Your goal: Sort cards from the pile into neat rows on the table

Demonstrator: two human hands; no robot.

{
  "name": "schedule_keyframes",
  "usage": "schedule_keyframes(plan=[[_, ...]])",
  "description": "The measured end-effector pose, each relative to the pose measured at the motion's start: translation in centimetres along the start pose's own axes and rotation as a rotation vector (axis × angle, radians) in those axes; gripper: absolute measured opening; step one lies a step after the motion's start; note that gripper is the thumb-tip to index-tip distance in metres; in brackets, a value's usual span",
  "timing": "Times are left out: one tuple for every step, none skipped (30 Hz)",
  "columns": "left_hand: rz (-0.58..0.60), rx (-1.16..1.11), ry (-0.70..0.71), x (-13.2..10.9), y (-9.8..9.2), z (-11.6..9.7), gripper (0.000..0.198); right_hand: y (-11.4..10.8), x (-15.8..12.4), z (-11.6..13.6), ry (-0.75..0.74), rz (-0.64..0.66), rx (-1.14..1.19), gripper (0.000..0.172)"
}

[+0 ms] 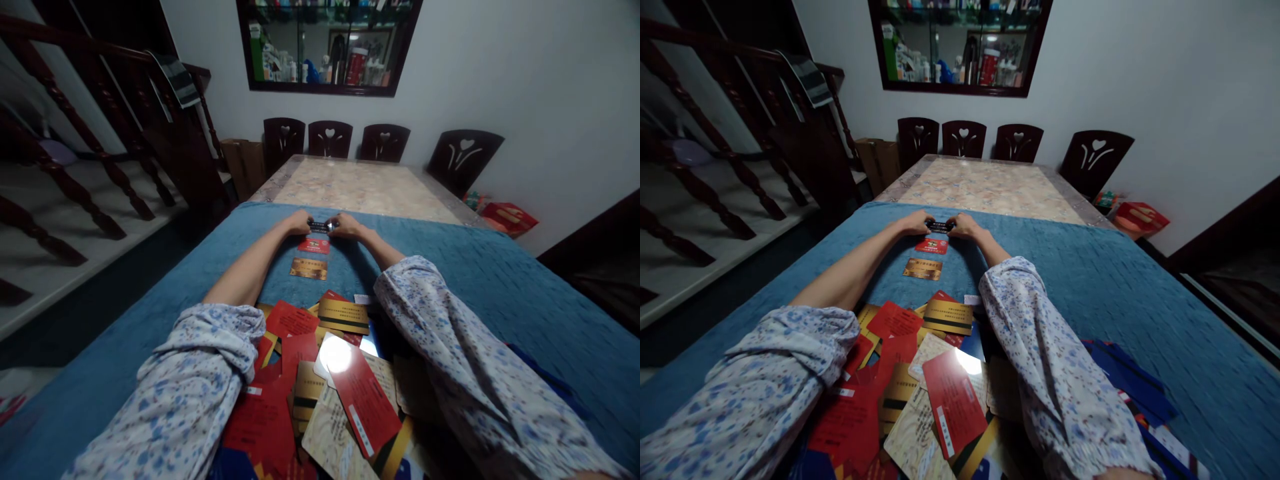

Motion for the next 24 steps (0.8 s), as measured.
schedule_keyframes(plan=[[0.002,-0.002,0.001,0.0,0.0,-0.1,0.047,-0.1,0.0,0.1,-0.001,0.000,-0.001,0.049],[0.004,-0.004,0.000,-0.1,0.0,-0.1,0.047,-0.1,-0.1,0.1,-0.001,0.001,-0.004,0.049],[0.005,-0.007,-0.001,-0.1,0.0,-0.2,0.046,-0.2,-0.1,0.2,-0.002,0.001,-0.010,0.048],[0.007,-0.010,-0.003,-0.1,0.0,-0.3,0.047,-0.2,-0.1,0.3,-0.001,0.003,-0.016,0.048],[0.008,-0.013,-0.006,-0.1,0.1,-0.3,0.047,-0.2,-0.1,0.3,0.000,0.006,-0.022,0.048],[0.008,-0.015,-0.008,-0.1,0.1,-0.4,0.048,-0.2,-0.1,0.4,0.000,0.008,-0.027,0.049],[0.008,-0.018,-0.010,-0.1,0.1,-0.4,0.048,-0.2,-0.1,0.4,0.000,0.010,-0.029,0.049],[0.007,-0.021,-0.011,0.0,0.1,-0.4,0.049,-0.2,-0.1,0.4,0.000,0.010,-0.030,0.049],[0.006,-0.025,-0.013,0.0,0.1,-0.4,0.050,-0.2,-0.1,0.5,0.002,0.010,-0.031,0.050],[0.002,-0.029,-0.014,0.1,0.2,-0.3,0.052,-0.1,-0.1,0.5,0.004,0.012,-0.031,0.050],[-0.005,-0.035,-0.014,0.1,0.2,-0.3,0.055,-0.1,-0.1,0.4,0.005,0.014,-0.031,0.050],[-0.013,-0.041,-0.014,0.2,0.2,-0.2,0.059,0.0,-0.1,0.4,0.004,0.016,-0.031,0.050],[-0.023,-0.048,-0.014,0.2,0.3,-0.1,0.063,0.0,-0.1,0.4,0.001,0.014,-0.030,0.049],[-0.034,-0.054,-0.012,0.1,0.4,0.1,0.067,0.1,-0.1,0.3,-0.005,0.008,-0.028,0.049],[-0.047,-0.061,-0.008,0.1,0.5,0.2,0.071,0.1,-0.2,0.2,-0.010,0.000,-0.024,0.049],[-0.063,-0.073,-0.001,0.0,0.6,0.4,0.073,0.2,-0.2,0.2,-0.016,-0.009,-0.017,0.049],[-0.078,-0.088,0.006,-0.1,0.7,0.5,0.074,0.2,-0.3,0.1,-0.021,-0.018,-0.008,0.049],[-0.093,-0.107,0.013,-0.3,0.7,0.7,0.075,0.3,-0.4,0.0,-0.024,-0.026,0.002,0.050],[-0.108,-0.131,0.016,-0.4,0.8,0.9,0.075,0.3,-0.5,-0.1,-0.025,-0.031,0.013,0.050],[-0.123,-0.157,0.015,-0.6,0.8,1.0,0.075,0.4,-0.6,-0.2,-0.025,-0.035,0.023,0.052],[-0.137,-0.184,0.008,-0.8,0.9,1.2,0.074,0.4,-0.7,-0.2,-0.024,-0.041,0.034,0.053],[-0.148,-0.207,-0.003,-1.0,1.0,1.4,0.073,0.4,-0.8,-0.3,-0.021,-0.049,0.045,0.054],[-0.159,-0.226,-0.014,-1.2,1.0,1.5,0.070,0.4,-0.9,-0.3,-0.019,-0.058,0.056,0.055],[-0.167,-0.241,-0.022,-1.4,1.1,1.6,0.067,0.4,-1.1,-0.3,-0.018,-0.068,0.067,0.056]])
Point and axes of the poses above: each hand's wrist, its own x-axis towards the middle knuckle, its own y-axis out of the palm, z = x × y, the point moved 1 cm from there along x, towards the middle knuckle, and after that the axes turned 9 degrees about z, right-handed, at the moved point
